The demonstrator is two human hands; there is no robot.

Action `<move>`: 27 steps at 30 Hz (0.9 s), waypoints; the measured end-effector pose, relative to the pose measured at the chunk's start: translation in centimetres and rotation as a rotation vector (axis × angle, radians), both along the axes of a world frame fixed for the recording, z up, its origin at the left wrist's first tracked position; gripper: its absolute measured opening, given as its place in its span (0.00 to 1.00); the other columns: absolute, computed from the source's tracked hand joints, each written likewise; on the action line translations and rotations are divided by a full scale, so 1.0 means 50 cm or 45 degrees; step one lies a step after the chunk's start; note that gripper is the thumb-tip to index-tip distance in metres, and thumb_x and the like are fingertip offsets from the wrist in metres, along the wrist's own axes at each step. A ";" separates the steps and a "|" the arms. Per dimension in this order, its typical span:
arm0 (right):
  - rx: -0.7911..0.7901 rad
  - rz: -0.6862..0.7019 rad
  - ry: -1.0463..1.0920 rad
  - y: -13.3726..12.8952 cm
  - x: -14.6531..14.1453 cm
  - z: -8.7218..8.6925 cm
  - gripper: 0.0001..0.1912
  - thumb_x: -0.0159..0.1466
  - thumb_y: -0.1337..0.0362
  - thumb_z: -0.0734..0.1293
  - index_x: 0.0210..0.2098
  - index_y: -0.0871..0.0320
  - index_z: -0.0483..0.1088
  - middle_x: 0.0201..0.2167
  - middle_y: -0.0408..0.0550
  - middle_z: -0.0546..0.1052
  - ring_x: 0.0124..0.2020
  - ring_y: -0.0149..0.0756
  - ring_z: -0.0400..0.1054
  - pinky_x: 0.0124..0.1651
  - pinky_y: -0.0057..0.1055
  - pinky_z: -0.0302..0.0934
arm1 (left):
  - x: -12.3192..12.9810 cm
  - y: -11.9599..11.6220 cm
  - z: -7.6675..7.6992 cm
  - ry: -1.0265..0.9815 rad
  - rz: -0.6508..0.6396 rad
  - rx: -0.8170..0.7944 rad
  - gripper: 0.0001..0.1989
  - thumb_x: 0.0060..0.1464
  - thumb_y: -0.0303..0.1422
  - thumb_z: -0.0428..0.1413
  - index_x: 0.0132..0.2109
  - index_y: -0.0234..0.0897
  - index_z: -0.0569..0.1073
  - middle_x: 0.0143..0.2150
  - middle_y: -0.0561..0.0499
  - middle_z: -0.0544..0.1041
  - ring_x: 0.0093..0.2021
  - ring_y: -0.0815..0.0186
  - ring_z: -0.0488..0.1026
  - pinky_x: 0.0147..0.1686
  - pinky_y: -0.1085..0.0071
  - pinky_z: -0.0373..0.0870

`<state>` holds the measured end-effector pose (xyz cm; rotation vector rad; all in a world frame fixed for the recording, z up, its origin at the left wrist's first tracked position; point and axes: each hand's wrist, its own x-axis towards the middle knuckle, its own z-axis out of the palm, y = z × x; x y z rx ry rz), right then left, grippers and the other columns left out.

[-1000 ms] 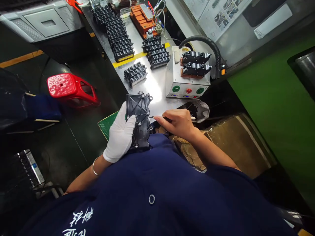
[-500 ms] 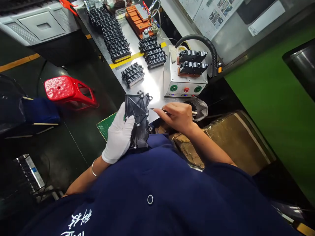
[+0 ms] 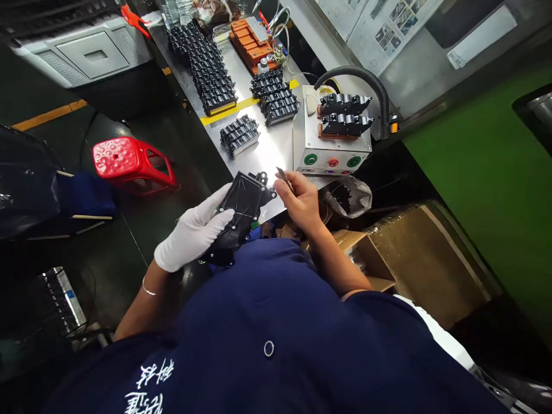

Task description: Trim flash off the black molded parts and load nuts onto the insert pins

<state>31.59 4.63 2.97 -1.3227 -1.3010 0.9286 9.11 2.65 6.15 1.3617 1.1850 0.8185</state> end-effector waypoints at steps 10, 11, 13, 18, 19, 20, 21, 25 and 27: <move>-0.116 0.181 -0.020 0.038 0.008 0.005 0.27 0.62 0.39 0.63 0.40 0.58 0.72 0.29 0.42 0.71 0.27 0.27 0.59 0.31 0.27 0.56 | 0.008 0.027 0.010 0.017 -0.022 -0.094 0.30 0.58 0.44 0.58 0.64 0.39 0.68 0.65 0.47 0.68 0.65 0.53 0.65 0.65 0.60 0.60; -0.101 0.174 -0.057 0.038 0.007 0.004 0.26 0.64 0.40 0.61 0.40 0.58 0.71 0.28 0.42 0.71 0.26 0.27 0.59 0.31 0.27 0.56 | 0.009 0.028 0.011 0.025 0.002 -0.103 0.30 0.57 0.44 0.59 0.64 0.38 0.68 0.65 0.47 0.68 0.65 0.53 0.65 0.65 0.60 0.60; -0.056 0.147 -0.204 0.039 0.003 0.004 0.23 0.67 0.44 0.59 0.37 0.58 0.71 0.26 0.42 0.70 0.26 0.27 0.59 0.31 0.27 0.55 | 0.009 0.029 0.010 0.039 0.047 -0.130 0.32 0.57 0.44 0.59 0.65 0.35 0.67 0.65 0.45 0.68 0.64 0.53 0.66 0.65 0.60 0.61; -0.003 0.079 -0.461 0.047 -0.001 0.010 0.19 0.65 0.49 0.63 0.32 0.58 0.73 0.28 0.44 0.74 0.30 0.31 0.65 0.37 0.29 0.58 | 0.003 0.033 -0.005 0.119 0.082 -0.044 0.31 0.58 0.43 0.58 0.64 0.35 0.67 0.63 0.46 0.71 0.62 0.55 0.69 0.64 0.61 0.62; -0.036 0.087 -0.405 0.051 0.001 0.012 0.19 0.63 0.48 0.65 0.35 0.59 0.74 0.29 0.45 0.75 0.31 0.31 0.66 0.37 0.29 0.59 | 0.002 0.033 -0.008 0.127 0.057 -0.025 0.30 0.57 0.42 0.58 0.64 0.37 0.68 0.63 0.46 0.71 0.62 0.55 0.69 0.64 0.60 0.63; -0.091 0.122 -0.325 0.056 0.004 0.014 0.20 0.61 0.48 0.66 0.37 0.59 0.74 0.30 0.45 0.76 0.32 0.31 0.66 0.37 0.28 0.59 | 0.002 0.033 -0.009 0.124 0.017 -0.012 0.29 0.57 0.42 0.58 0.64 0.38 0.68 0.62 0.47 0.72 0.61 0.55 0.70 0.63 0.60 0.64; -0.170 0.206 -0.238 0.060 0.007 0.017 0.21 0.60 0.46 0.67 0.38 0.59 0.74 0.30 0.45 0.76 0.31 0.31 0.66 0.36 0.28 0.60 | 0.003 0.032 -0.010 0.112 -0.036 -0.006 0.28 0.57 0.41 0.58 0.63 0.39 0.69 0.61 0.47 0.73 0.60 0.55 0.71 0.62 0.60 0.65; -0.542 0.740 -0.069 0.071 0.022 0.027 0.26 0.54 0.41 0.68 0.24 0.61 0.72 0.19 0.40 0.68 0.23 0.28 0.60 0.27 0.27 0.54 | 0.011 0.036 -0.006 0.015 -0.272 -0.091 0.23 0.54 0.35 0.60 0.58 0.42 0.75 0.46 0.48 0.82 0.42 0.59 0.79 0.46 0.65 0.77; -0.602 0.731 -0.034 0.074 0.031 0.025 0.26 0.49 0.41 0.72 0.21 0.60 0.70 0.17 0.41 0.68 0.21 0.29 0.61 0.26 0.28 0.54 | 0.006 0.056 -0.010 -0.123 -0.237 -0.213 0.22 0.49 0.33 0.64 0.53 0.40 0.78 0.35 0.49 0.83 0.31 0.63 0.77 0.34 0.70 0.77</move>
